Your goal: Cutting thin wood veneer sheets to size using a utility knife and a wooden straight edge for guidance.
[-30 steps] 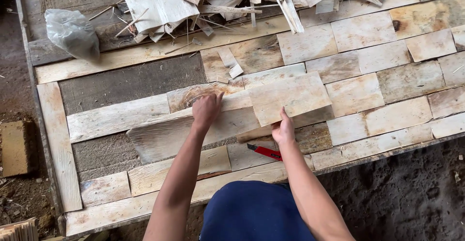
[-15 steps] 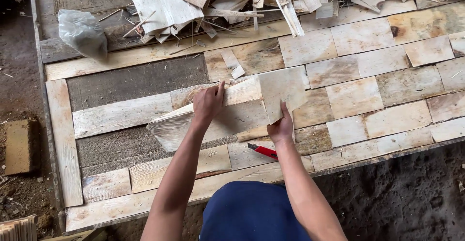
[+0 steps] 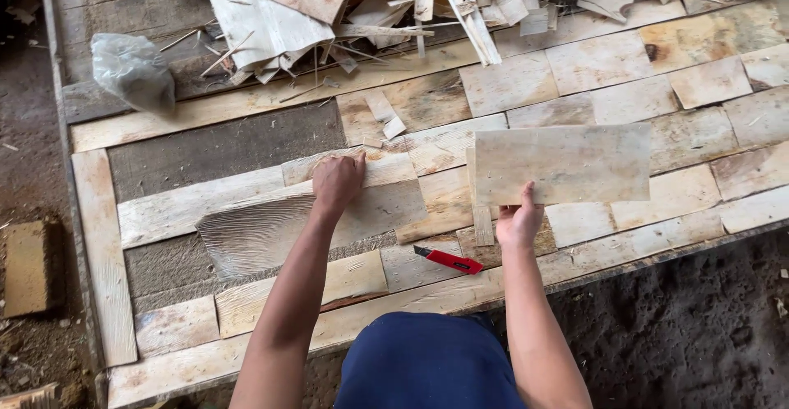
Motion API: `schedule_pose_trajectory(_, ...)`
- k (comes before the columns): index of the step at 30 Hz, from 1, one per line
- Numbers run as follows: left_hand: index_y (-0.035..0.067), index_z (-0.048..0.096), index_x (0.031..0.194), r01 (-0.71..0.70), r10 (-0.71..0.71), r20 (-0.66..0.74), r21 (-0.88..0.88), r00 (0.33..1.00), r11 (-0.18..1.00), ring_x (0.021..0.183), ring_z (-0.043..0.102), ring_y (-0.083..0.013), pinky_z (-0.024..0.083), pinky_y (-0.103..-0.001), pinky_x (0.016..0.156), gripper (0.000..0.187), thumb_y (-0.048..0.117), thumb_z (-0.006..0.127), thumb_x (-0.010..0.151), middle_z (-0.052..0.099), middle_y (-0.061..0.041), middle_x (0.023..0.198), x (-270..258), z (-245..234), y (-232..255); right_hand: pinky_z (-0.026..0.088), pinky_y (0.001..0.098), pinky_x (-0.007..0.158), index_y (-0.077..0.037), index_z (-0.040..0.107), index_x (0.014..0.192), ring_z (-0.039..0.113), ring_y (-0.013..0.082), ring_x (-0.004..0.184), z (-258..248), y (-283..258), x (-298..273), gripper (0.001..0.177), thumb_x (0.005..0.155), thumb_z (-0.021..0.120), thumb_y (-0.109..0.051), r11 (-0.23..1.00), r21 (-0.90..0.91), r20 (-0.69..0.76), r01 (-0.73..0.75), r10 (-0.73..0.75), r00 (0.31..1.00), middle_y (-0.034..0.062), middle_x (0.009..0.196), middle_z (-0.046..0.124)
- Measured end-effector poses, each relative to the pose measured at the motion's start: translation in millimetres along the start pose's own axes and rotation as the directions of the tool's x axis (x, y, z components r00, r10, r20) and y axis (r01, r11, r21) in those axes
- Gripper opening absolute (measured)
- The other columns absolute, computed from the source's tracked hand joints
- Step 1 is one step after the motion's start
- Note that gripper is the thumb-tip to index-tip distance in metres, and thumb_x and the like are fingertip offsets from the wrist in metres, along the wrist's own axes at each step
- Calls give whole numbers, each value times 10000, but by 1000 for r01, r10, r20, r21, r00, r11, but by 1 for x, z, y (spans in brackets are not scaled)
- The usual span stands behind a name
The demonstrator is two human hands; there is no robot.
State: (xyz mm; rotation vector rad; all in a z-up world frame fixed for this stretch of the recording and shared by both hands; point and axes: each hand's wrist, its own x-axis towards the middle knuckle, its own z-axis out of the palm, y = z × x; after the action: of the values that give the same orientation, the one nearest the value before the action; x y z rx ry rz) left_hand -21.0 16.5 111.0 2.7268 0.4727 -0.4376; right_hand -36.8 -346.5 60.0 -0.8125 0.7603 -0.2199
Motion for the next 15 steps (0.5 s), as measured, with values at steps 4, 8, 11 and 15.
schedule_pose_trajectory(4, 81, 800, 891, -24, 24, 31, 4, 999, 1000, 918, 746, -449, 582, -553, 811, 679, 599, 370, 981, 759, -238, 886, 23, 10, 34, 609, 370, 913, -254, 636, 1291, 727, 203, 1060, -22, -7, 2, 332, 987, 746, -330, 997, -73, -22, -10, 9, 1000, 18, 1182, 738)
schedule_pose_trajectory(8, 53, 790, 879, -89, 90, 1, -26, 996, 996, 909, 746, -457, 583, -560, 800, 655, 566, 392, 971, 758, -241, 885, 65, 12, 79, 590, 358, 871, -263, 639, 1285, 715, 208, 1044, -41, -10, 5, 309, 997, 724, -335, 991, -119, -78, -65, 56, 995, 13, 1159, 731)
schedule_pose_trajectory(11, 41, 783, 879, -121, 117, -61, -72, 991, 990, 892, 747, -457, 586, -556, 796, 595, 522, 446, 971, 752, -240, 873, 101, 16, 120, 593, 344, 856, -258, 647, 1276, 721, 205, 1033, -55, -14, 14, 296, 998, 724, -324, 993, -88, -106, -74, 65, 992, 13, 1147, 735)
schedule_pose_trajectory(15, -4, 748, 960, -192, 163, -160, -184, 973, 964, 965, 719, -494, 562, -593, 846, 575, 494, 467, 1018, 732, -281, 956, 154, 15, 168, 582, 321, 864, -248, 641, 1288, 718, 184, 1038, -72, -15, 27, 314, 993, 729, -310, 994, -80, -143, -72, 60, 988, 8, 1155, 734)
